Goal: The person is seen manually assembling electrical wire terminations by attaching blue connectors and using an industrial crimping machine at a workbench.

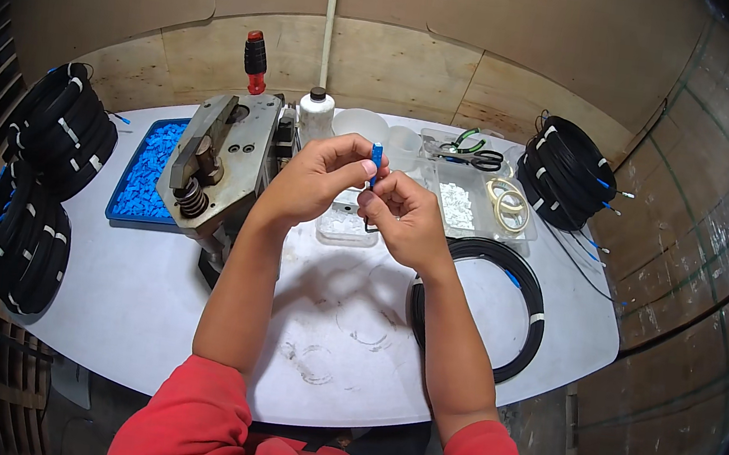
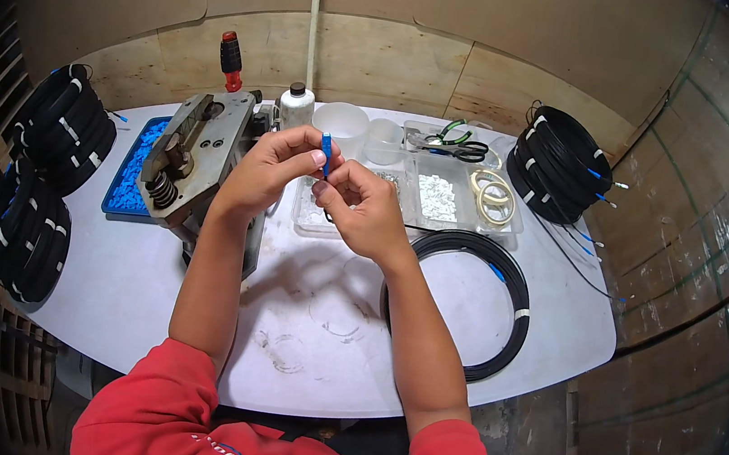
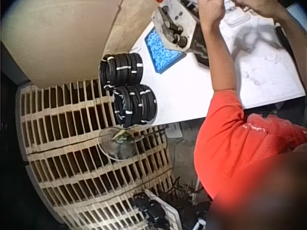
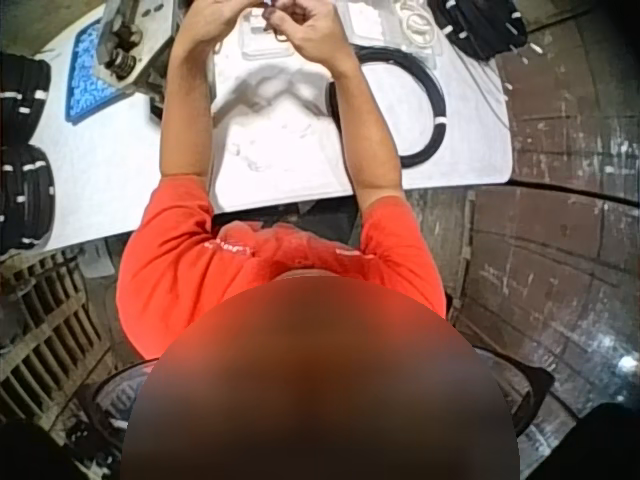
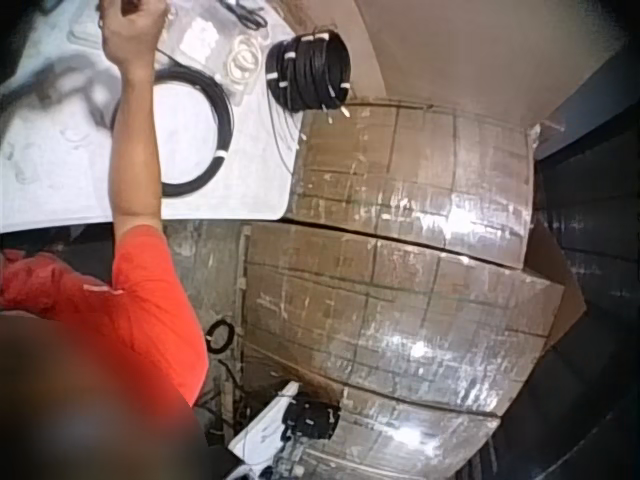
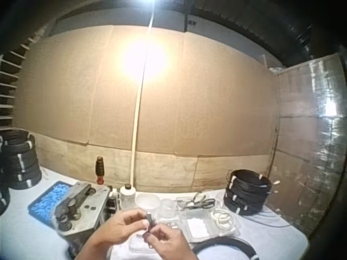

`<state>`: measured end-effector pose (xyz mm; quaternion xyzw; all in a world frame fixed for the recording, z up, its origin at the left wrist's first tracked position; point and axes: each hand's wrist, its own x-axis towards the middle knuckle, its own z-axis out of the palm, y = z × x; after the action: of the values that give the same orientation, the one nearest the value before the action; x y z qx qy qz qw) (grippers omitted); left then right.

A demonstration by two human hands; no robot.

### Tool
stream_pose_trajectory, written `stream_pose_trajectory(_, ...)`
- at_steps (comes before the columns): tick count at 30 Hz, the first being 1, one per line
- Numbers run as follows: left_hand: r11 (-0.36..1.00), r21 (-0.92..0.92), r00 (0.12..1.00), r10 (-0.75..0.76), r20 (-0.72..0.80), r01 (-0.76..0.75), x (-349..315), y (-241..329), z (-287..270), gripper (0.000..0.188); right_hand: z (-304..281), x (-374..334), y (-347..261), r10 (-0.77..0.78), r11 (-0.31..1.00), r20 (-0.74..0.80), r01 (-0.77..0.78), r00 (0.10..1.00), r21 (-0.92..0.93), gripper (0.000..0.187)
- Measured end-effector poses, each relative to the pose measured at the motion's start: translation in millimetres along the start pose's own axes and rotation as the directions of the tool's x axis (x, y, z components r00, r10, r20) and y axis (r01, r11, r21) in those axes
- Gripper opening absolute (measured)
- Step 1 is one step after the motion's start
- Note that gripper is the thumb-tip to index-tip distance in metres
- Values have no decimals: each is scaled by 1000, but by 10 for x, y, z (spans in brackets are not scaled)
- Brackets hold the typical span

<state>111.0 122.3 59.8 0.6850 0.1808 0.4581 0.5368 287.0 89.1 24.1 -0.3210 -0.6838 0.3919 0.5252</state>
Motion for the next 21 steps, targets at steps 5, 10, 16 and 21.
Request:
stream_pose_trajectory(5, 1000, -7, 1000, 2, 0, -2, -6, -2, 5, 16, -1, -1, 17, -7, 1000, -4, 7, 1000, 11, 12)
stream_pose_trajectory(10, 1000, -7, 1000, 0, 5, 0, -8, 11, 6, 16, -4, -4, 8, -7, 1000, -8, 7, 1000, -3, 12)
stream_pose_trajectory(16, 1000, -21, 1000, -12, 12, 13, -9, 7, -5, 16, -18, -2, 34, -20, 1000, 2, 20, 1000, 0, 13)
stream_pose_trajectory(21, 1000, -10, 1000, -5, 14, 5, 1, -15, -22, 16, -19, -9, 16, -4, 1000, -1, 4, 1000, -17, 14)
